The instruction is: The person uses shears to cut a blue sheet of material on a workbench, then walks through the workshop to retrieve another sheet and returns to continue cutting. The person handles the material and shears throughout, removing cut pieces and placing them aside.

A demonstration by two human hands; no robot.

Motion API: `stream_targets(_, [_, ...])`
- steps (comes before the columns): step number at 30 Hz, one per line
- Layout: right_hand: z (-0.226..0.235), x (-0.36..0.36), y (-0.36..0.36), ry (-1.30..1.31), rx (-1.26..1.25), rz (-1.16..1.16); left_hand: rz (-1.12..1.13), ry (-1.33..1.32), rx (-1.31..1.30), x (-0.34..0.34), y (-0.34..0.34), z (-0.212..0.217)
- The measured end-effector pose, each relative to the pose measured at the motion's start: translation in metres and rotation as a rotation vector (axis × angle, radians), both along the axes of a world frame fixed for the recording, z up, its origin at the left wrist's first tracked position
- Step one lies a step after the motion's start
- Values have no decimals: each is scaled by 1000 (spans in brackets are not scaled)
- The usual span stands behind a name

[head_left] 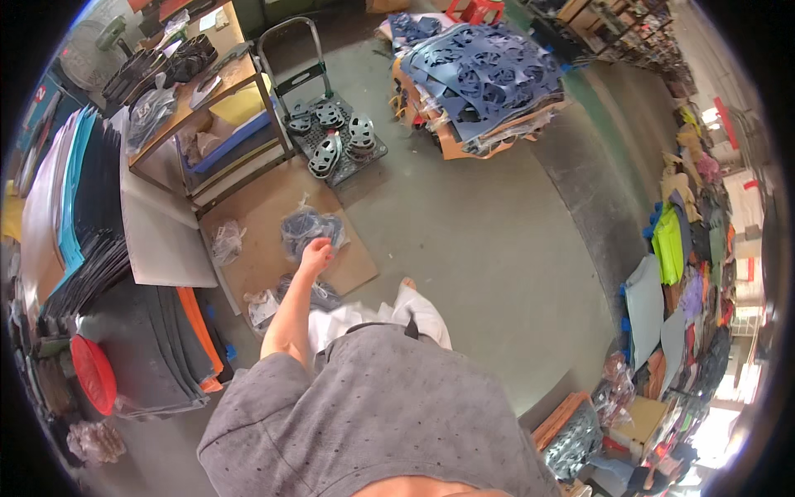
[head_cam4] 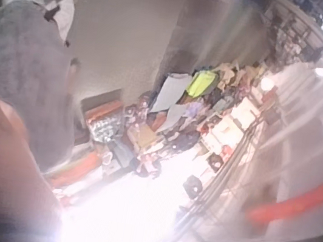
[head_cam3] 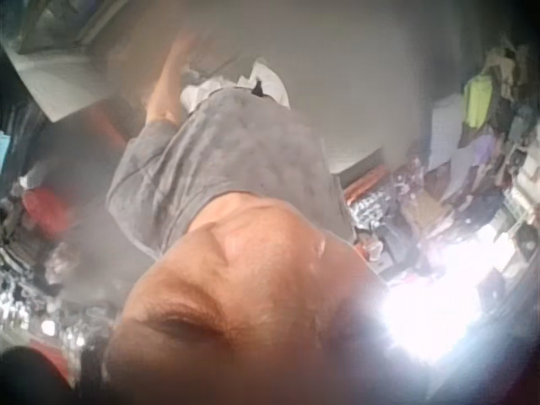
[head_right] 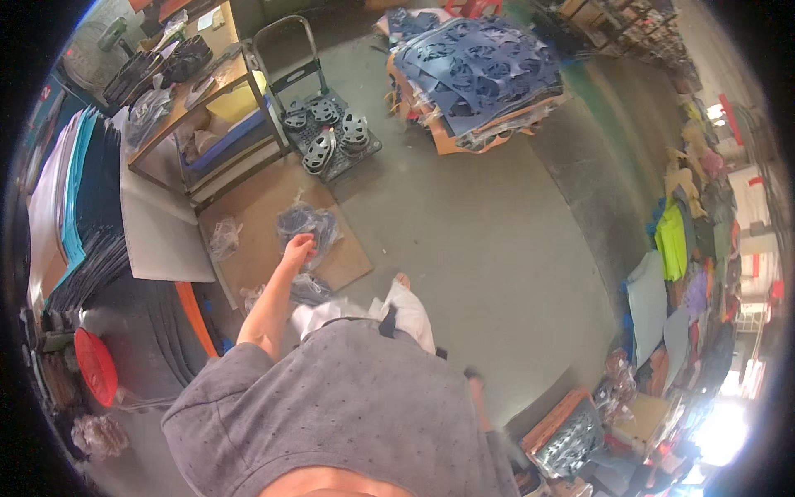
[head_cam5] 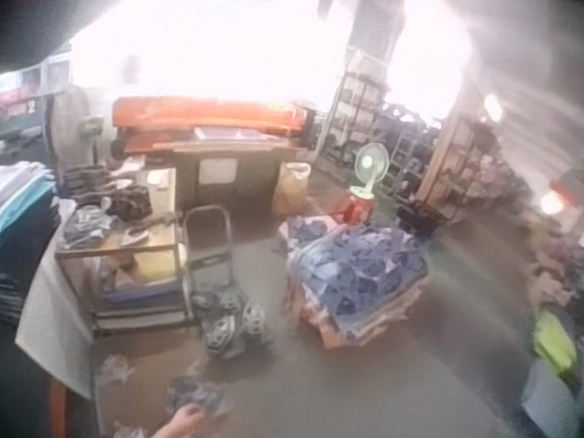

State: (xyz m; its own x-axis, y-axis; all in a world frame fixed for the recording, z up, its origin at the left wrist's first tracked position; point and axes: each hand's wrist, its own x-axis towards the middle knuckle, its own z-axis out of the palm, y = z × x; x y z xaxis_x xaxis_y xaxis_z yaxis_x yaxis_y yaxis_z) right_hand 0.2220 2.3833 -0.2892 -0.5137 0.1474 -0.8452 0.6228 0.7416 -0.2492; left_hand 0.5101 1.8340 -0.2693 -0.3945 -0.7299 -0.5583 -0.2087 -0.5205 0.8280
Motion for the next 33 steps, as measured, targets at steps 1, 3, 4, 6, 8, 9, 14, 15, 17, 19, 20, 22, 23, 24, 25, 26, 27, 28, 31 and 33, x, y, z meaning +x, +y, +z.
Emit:
stream_targets(1, [13,-63,-38,45,-79,-129,31,-87,95,-5,-3,-2])
stream_targets(3, [37,-185,-145,174,-218,-196,60,-318,260,-5,3,-11])
stream_targets(4, [50,-241,-204,264,-298,7,129,-226,243,2,11,-18])
stream_targets(6, [72,-339,-333,382,-323,529,335,-221,332,19,19,-40])
stream_targets(8, [84,-402,-447,353,-325,682,669,-247,439,32,24,-67])
stream_targets(9, [84,-416,-488,530,-358,920,865,-225,458,33,26,-81])
stream_targets(14, [56,-430,-665,642,-336,1357,877,-388,704,-38,-90,-106])
stream_targets(15, [50,-424,-679,535,-276,1380,793,-227,547,-62,-130,-96])
stream_targets(17, [45,-422,-699,338,-177,1397,790,-112,432,-131,-214,-60])
stream_targets(19, [44,-434,-713,177,-102,1329,661,-30,293,-192,-304,-16])
stream_targets(20, [44,-449,-722,116,-66,1269,556,-47,203,-219,-347,5])
stream_targets(22, [39,-488,-748,43,5,1151,482,-34,162,-261,-426,36])
stream_targets(23, [35,-509,-765,14,36,1093,461,-34,121,-275,-463,47])
stream_targets(24, [28,-531,-785,-11,59,1045,444,-32,79,-287,-498,54])
stream_targets(25, [20,-553,-810,-27,77,1002,499,-19,55,-297,-530,59])
stream_targets(26, [13,-574,-842,-40,84,974,555,-13,40,-308,-563,62])
stream_targets(27, [7,-596,-884,-44,73,953,591,-12,-19,-320,-598,65])
stream_targets(28, [3,-613,-933,-49,58,940,646,0,-31,-331,-633,69])
stream_targets(31, [18,-648,-1125,-16,-132,940,887,7,-131,-378,-726,87])
stream_targets(33, [55,-659,-1277,33,-455,999,857,40,28,-417,-779,103])
